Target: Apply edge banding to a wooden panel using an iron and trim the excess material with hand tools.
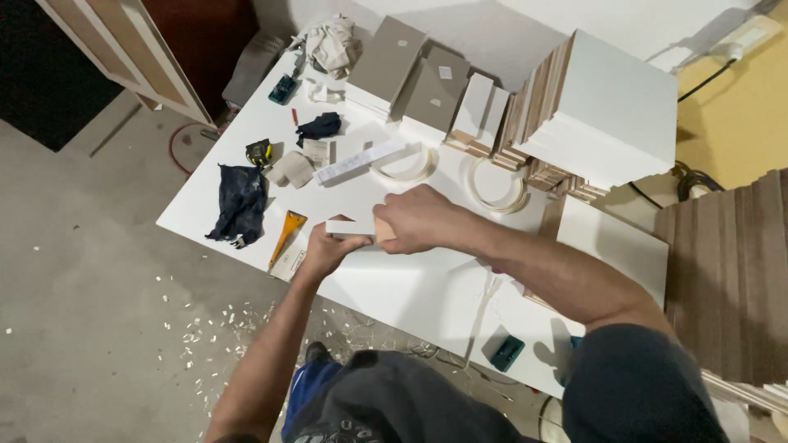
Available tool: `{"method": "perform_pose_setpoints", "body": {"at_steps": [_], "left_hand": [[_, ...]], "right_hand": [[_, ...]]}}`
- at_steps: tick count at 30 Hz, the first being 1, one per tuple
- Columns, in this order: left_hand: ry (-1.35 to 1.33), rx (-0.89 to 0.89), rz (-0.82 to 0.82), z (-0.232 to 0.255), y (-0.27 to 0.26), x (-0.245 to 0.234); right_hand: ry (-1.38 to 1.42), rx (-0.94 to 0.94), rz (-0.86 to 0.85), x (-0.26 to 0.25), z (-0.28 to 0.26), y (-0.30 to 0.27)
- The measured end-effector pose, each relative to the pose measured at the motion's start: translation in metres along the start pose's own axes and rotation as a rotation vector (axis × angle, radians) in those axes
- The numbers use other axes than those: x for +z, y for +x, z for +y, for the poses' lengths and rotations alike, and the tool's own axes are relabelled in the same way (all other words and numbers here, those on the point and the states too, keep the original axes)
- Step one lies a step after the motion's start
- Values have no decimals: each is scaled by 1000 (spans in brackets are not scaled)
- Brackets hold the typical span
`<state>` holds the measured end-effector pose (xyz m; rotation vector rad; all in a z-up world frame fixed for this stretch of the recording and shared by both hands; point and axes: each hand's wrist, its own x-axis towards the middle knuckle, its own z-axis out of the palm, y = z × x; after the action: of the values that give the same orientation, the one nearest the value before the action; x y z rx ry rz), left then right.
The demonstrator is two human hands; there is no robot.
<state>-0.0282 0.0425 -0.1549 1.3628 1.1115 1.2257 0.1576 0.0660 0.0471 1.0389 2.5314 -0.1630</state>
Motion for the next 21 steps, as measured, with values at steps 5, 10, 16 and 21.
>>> {"method": "perform_pose_setpoints", "body": {"at_steps": [5,10,16,21], "left_hand": [[-97,8,-48,-97,8,5],[-129,43,-75,-85,9,3],[32,48,-83,12,-2,-7],[54,43,-12,-1,0,-13]], "right_hand": [[74,-56,74,-14,-36,39],[162,-32,115,-16,-31,18],[70,146,-20,12,37,-66],[25,385,-106,39,86,-152]]}}
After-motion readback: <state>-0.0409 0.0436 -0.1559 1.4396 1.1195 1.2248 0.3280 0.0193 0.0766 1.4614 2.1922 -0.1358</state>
